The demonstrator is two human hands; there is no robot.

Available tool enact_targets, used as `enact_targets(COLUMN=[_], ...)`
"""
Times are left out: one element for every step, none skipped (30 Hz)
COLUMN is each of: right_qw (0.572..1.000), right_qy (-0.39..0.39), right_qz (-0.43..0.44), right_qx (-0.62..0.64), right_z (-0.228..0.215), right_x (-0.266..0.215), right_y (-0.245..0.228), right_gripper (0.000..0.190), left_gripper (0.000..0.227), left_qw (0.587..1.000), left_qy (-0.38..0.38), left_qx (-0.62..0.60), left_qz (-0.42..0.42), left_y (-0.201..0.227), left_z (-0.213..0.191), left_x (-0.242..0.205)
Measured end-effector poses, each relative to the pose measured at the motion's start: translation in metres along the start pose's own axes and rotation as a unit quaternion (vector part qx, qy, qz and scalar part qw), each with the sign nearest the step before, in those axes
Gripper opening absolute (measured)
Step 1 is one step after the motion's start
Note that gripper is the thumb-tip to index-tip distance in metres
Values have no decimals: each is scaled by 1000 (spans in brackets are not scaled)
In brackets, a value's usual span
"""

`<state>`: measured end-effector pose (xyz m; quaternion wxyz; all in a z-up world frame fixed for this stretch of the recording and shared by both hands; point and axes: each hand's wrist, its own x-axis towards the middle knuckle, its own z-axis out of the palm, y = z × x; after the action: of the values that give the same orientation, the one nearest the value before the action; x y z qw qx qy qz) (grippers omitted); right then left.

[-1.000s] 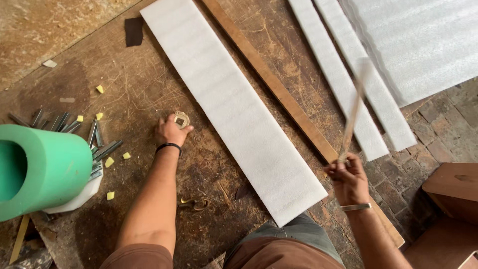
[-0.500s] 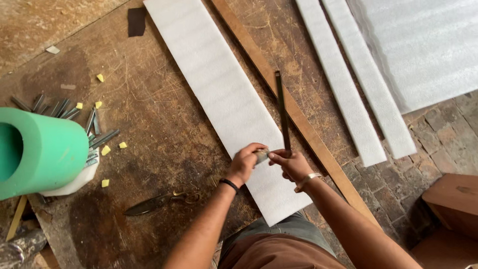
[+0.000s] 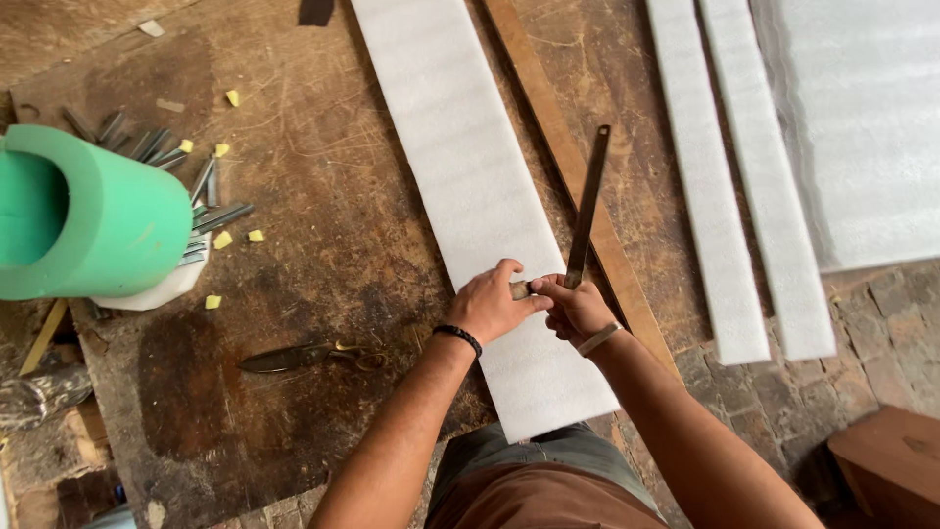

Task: The person uses a wooden straightedge and a utility knife to cut a long strip of white foam sheet on a wooden workbench. They repeatedly measure, align, and cut the foam into smaller sections.

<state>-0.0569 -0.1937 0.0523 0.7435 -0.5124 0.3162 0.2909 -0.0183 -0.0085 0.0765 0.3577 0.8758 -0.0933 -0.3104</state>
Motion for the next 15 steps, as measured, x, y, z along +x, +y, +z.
enact_targets(right_qw=[1000,999,998,997,995,991,993,993,990,977,951,911,891,870,848], right_qy=[-22,-44,-61,-45,-28,-11,33,76,121,151,186,217,242,266,286], right_qz=[-4,-8,-13,-51,-89,-126,-109,-92,-77,-86,-88,-87,-108,-128,-152], right_qx=[6,12,19,30,38,47,29,12,-6,-119,-231,-340,-368,-395,-420], right_z=[2,1,-5,-10,-18,-29,-33,-38,-43,-40,-41,-44,-44,-44,-38], right_x=[3,4,3,4,3,2,4,8,13,25,30,32,37,39,45], right_y=[-4,-9,-13,-16,-20,-25,-27,-28,-32,-32,-27,-20,-16,-11,-9], right_gripper=[17,16,15,15,16,19,17,17,20,18,18,22,25,28,31], left_gripper=[77,77,73,70,67,59,51,43,37,32,28,27,27,27,27], left_qw=[999,998,997,996,993,994,992,988,992,991,989,985,979,972,971], left_qy=[1,2,-10,-22,-34,-20,-6,8,44,79,107,118,133,148,143], left_qx=[-30,-59,-74,-90,-108,-92,-71,-51,-11,29,65,91,117,143,143], left_qz=[13,27,10,-7,-24,-62,-102,-142,-122,-101,-79,-90,-103,-115,-130], left_y=[-1,-5,-9,-15,-20,-27,-38,-49,-58,-66,-68,-69,-69,-68,-68], left_z=[-3,-7,-7,-8,-5,-3,-5,-5,-6,-6,2,9,15,20,20], left_x=[1,0,0,-1,-2,-3,-6,-9,-7,-5,-6,-4,-1,1,4])
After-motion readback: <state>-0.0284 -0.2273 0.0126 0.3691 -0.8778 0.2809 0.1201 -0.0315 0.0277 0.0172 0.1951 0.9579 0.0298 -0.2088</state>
